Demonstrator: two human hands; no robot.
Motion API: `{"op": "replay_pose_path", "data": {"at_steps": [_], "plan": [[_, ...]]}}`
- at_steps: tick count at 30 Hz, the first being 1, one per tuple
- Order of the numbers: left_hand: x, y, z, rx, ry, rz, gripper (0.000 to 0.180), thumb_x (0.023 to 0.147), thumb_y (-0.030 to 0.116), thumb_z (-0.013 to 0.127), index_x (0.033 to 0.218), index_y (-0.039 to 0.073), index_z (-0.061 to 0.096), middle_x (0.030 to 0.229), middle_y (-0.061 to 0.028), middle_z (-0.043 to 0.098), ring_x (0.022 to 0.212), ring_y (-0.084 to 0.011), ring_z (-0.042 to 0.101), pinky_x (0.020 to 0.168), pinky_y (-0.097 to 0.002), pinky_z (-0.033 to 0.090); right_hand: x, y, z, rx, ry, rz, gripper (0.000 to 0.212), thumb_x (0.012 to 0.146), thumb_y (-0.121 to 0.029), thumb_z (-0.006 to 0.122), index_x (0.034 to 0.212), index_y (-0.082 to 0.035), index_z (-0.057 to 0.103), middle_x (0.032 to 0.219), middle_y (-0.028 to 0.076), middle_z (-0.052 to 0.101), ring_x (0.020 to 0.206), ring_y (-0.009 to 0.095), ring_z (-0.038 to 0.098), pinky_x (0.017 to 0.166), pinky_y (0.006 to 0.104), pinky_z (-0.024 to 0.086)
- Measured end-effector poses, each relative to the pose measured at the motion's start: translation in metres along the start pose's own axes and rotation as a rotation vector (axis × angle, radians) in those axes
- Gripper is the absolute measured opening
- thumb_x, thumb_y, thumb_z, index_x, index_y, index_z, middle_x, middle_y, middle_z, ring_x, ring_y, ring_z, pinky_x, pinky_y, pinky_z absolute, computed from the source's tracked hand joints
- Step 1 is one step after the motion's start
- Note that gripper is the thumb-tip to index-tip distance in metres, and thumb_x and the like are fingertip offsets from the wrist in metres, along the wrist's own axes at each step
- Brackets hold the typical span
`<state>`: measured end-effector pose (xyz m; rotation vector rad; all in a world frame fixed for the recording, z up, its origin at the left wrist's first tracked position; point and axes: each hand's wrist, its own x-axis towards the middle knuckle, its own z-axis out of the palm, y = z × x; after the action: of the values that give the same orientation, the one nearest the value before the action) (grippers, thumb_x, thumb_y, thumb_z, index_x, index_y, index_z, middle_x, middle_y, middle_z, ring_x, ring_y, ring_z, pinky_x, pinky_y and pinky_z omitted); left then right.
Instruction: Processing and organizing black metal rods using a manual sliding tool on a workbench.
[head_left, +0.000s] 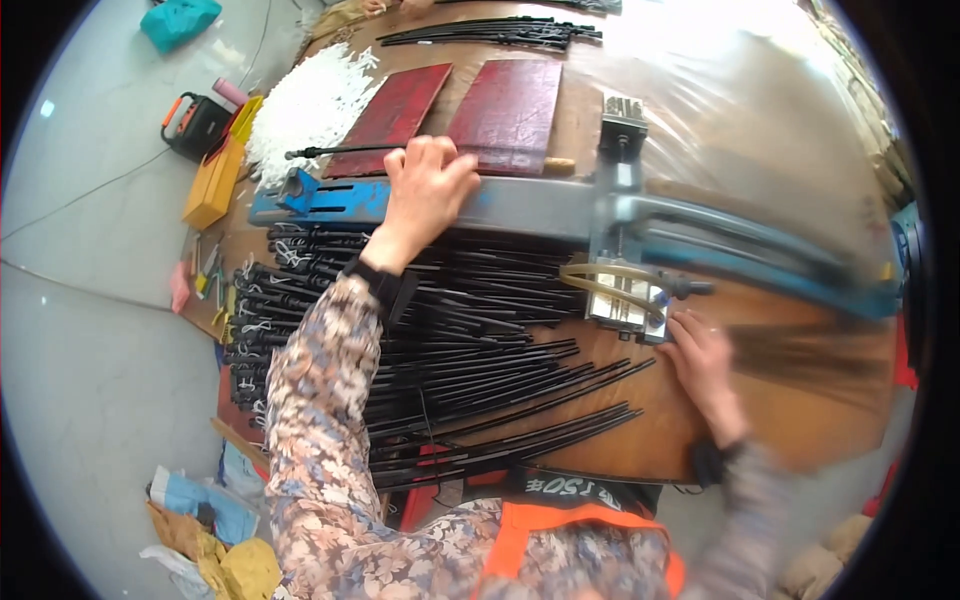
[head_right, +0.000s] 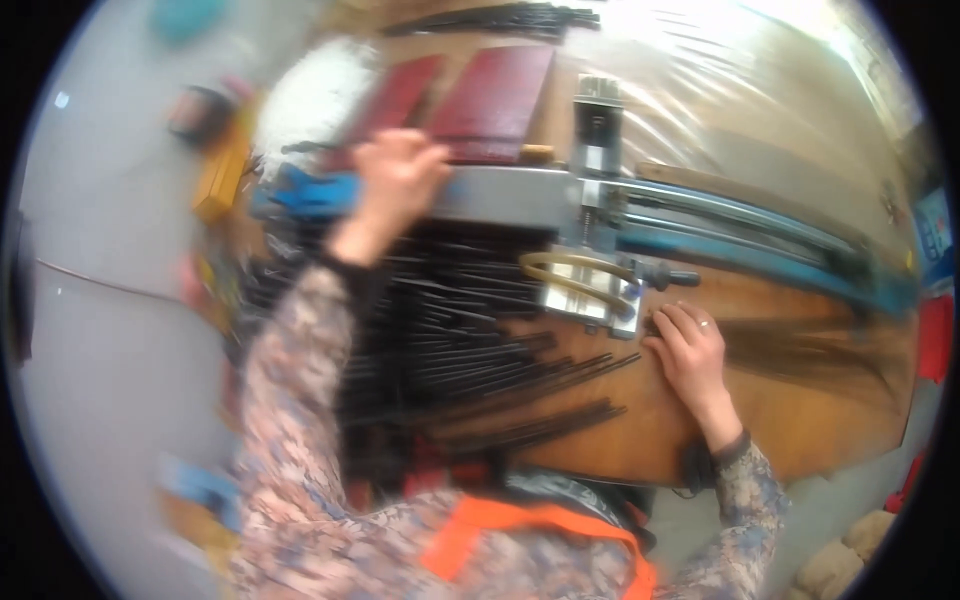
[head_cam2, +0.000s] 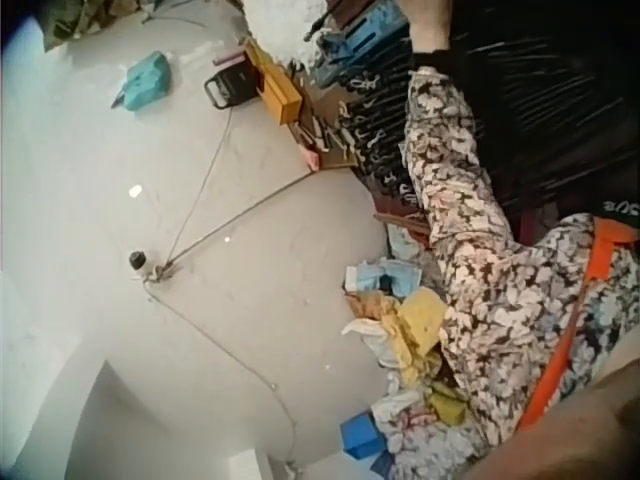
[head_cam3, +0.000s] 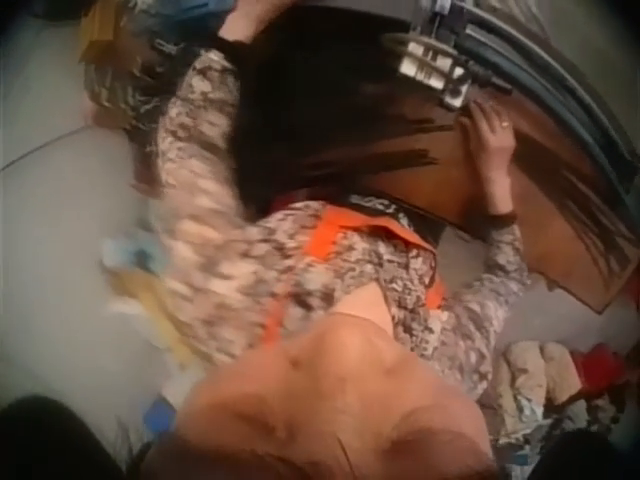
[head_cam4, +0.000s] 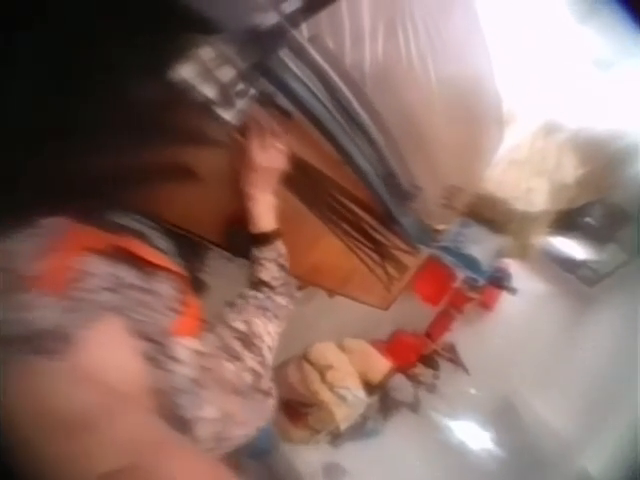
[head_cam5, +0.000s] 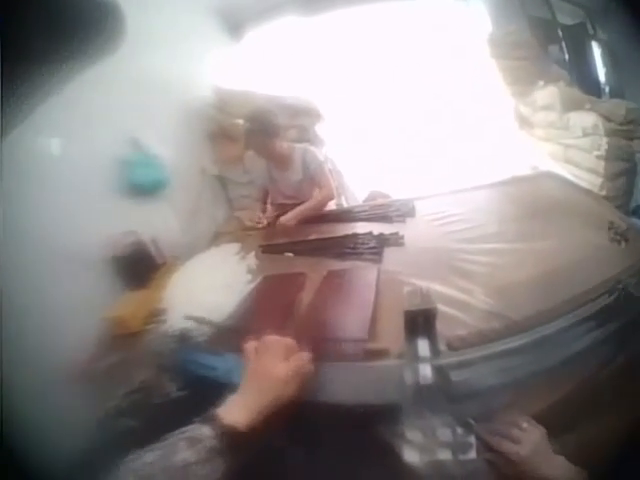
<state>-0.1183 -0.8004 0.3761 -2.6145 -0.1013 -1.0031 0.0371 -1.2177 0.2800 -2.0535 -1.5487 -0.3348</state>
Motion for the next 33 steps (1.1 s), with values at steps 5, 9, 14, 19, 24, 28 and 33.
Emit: {"op": "replay_pose_path", "data": {"at_steps": [5, 9, 14, 19, 24, 28, 33], "plan": [[-0.092, 0.017, -0.074, -0.467, -0.484, 0.089, 0.023, 0.082, 0.033, 0.078, 0.076, 0.014, 0.066, 0.076, -0.0019, 0.060, 0.079, -0.0224, 0.061, 0.075, -0.0369, 0.048, 0.005, -0.007, -0.001, 0.151, -0.028, 0.146, 0.023, 0.077, -0.006, 0.078, 0.098, -0.002, 0.071, 0.097, 0.014, 0.065, 0.091, 0.036, 0.061, 0.078, 0.0435, 0.051], [-0.100, 0.017, -0.082, -0.556, -0.575, 0.108, 0.016, 0.085, 0.023, 0.072, 0.091, 0.009, 0.066, 0.085, -0.0048, 0.063, 0.086, -0.0255, 0.064, 0.078, -0.0382, 0.055, 0.006, -0.002, -0.009, 0.134, -0.081, 0.212, 0.011, 0.084, -0.003, 0.072, 0.094, -0.001, 0.069, 0.092, 0.018, 0.064, 0.087, 0.037, 0.061, 0.077, 0.0435, 0.049], [-0.105, 0.017, -0.088, -0.498, -0.782, 0.084, 0.029, 0.079, 0.006, 0.071, 0.108, 0.007, 0.071, 0.098, -0.0092, 0.065, 0.096, -0.0280, 0.063, 0.077, -0.0395, 0.057, 0.018, -0.030, -0.027, 0.160, -0.004, 0.185, 0.009, 0.088, -0.005, 0.070, 0.093, 0.002, 0.068, 0.081, 0.013, 0.064, 0.078, 0.025, 0.061, 0.073, 0.0349, 0.048], [-0.105, 0.006, -0.075, -0.659, -0.641, 0.100, 0.028, 0.080, 0.007, 0.072, 0.108, 0.008, 0.072, 0.096, -0.0103, 0.067, 0.092, -0.0292, 0.065, 0.079, -0.0400, 0.056, -0.001, -0.011, -0.022, 0.326, -0.017, 0.447, 0.017, 0.095, -0.012, 0.067, 0.086, 0.002, 0.063, 0.071, 0.002, 0.058, 0.070, 0.008, 0.051, 0.064, 0.0253, 0.042], [-0.104, -0.003, -0.090, -0.485, -0.720, 0.181, 0.010, 0.083, 0.011, 0.065, 0.092, 0.008, 0.068, 0.090, -0.0048, 0.061, 0.092, -0.0250, 0.062, 0.078, -0.0372, 0.057, 0.036, -0.037, -0.043, 0.492, -0.152, 0.601, 0.018, 0.095, -0.014, 0.069, 0.085, 0.001, 0.063, 0.071, 0.001, 0.060, 0.066, 0.008, 0.052, 0.060, 0.0251, 0.042], [-0.101, 0.012, -0.088, -0.416, -0.707, 0.180, 0.007, 0.082, 0.010, 0.064, 0.088, 0.006, 0.062, 0.087, -0.0063, 0.059, 0.089, -0.0242, 0.061, 0.076, -0.0372, 0.057, 0.034, -0.034, -0.041, 0.591, -0.180, 0.600, 0.019, 0.095, -0.015, 0.069, 0.085, 0.001, 0.064, 0.070, 0.000, 0.060, 0.064, 0.007, 0.054, 0.058, 0.0254, 0.042], [-0.107, 0.010, -0.080, -0.456, -0.474, 0.187, 0.036, 0.082, 0.006, 0.064, 0.118, 0.007, 0.065, 0.086, -0.0058, 0.058, 0.084, -0.0259, 0.060, 0.072, -0.0354, 0.054, 0.025, -0.035, -0.044, 0.442, -0.192, 0.412, 0.014, 0.093, -0.013, 0.069, 0.088, 0.000, 0.067, 0.071, 0.009, 0.065, 0.063, 0.018, 0.061, 0.060, 0.0309, 0.047]]}}
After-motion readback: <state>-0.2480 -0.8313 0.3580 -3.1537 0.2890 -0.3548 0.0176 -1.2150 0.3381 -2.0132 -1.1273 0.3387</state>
